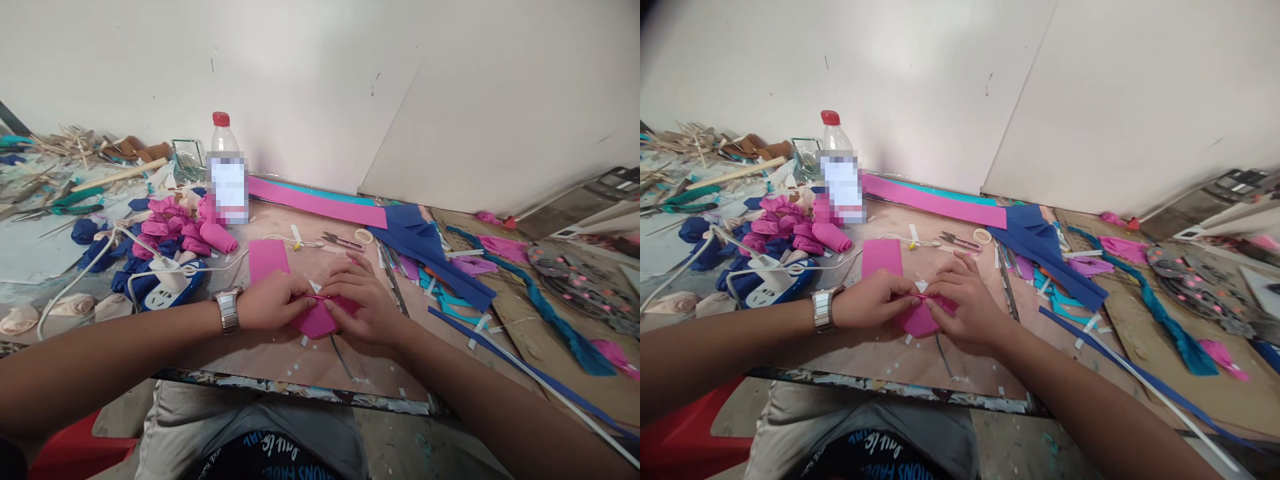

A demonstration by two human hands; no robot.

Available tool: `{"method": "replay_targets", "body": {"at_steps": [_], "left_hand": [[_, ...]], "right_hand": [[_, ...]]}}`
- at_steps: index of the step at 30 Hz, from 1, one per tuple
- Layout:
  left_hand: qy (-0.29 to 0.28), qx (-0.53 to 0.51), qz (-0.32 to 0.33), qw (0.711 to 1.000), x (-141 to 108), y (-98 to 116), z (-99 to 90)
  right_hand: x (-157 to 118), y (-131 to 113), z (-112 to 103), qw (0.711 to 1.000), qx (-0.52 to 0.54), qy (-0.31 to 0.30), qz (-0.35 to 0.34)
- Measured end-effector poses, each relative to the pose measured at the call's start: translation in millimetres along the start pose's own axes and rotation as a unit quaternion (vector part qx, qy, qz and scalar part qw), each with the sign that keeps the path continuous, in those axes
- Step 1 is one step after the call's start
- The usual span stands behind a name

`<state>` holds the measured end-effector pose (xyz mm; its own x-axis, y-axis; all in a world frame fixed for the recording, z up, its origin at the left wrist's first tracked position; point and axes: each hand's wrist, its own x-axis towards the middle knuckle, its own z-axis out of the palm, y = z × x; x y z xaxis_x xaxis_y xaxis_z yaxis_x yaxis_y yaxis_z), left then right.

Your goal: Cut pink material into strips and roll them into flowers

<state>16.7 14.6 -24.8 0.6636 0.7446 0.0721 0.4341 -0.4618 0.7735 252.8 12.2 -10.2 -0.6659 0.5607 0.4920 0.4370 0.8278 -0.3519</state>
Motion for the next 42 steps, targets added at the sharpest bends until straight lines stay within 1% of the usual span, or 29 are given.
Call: {"method": "replay_targets", "body": {"at_steps": [5,9,13,17,22,28,31,33,35,37,42], "left_hand": [[0.001,-0.008,-0.011,1.000,0.6,0.6,-1.1],[0.015,-0.008,-0.014,1.000,0.5,0.2,-0.9],[0.036,-0.003,-0.009,0.999,0.2,0.1,-1.4],[0.039,-0.027,-0.016,0.999,-0.3,2.3,-1.5],[0.045,-0.039,0.006,0.998,-0.8,4.1,0.0],[0.067,0.001,0.014,0.998,-2.7,4.0,1.6],[0.074,0.074,0.030,0.994,-4.0,4.0,3.3],[0.068,0.132,0.050,0.988,-4.7,4.1,4.2],[0.059,0.161,0.061,0.983,-5.3,4.6,4.5],[0.055,0.155,0.054,0.985,-5.7,5.6,4.0],[0.045,0.095,0.020,0.994,-5.5,7.6,2.8]], "right_hand": [[-0.2,0.7,1.4,1.000,-0.007,0.000,0.016],[-0.6,1.5,2.2,1.000,-0.015,0.000,0.011],[0.0,2.6,2.4,1.000,-0.021,0.013,0.008],[0.1,2.5,4.3,0.999,-0.036,0.018,-0.004],[0.1,-0.2,4.8,0.999,-0.044,0.018,-0.017],[-1.1,-0.8,5.0,1.000,-0.024,0.013,0.002],[-2.4,-1.5,6.8,1.000,-0.007,0.005,0.018],[-2.7,-2.2,7.5,1.000,0.003,-0.003,0.031],[-2.6,-2.7,7.2,0.999,0.011,-0.008,0.037],[-2.3,-2.7,6.0,0.999,0.017,-0.007,0.038],[-2.4,-1.3,4.4,0.999,0.022,-0.017,0.046]]}}
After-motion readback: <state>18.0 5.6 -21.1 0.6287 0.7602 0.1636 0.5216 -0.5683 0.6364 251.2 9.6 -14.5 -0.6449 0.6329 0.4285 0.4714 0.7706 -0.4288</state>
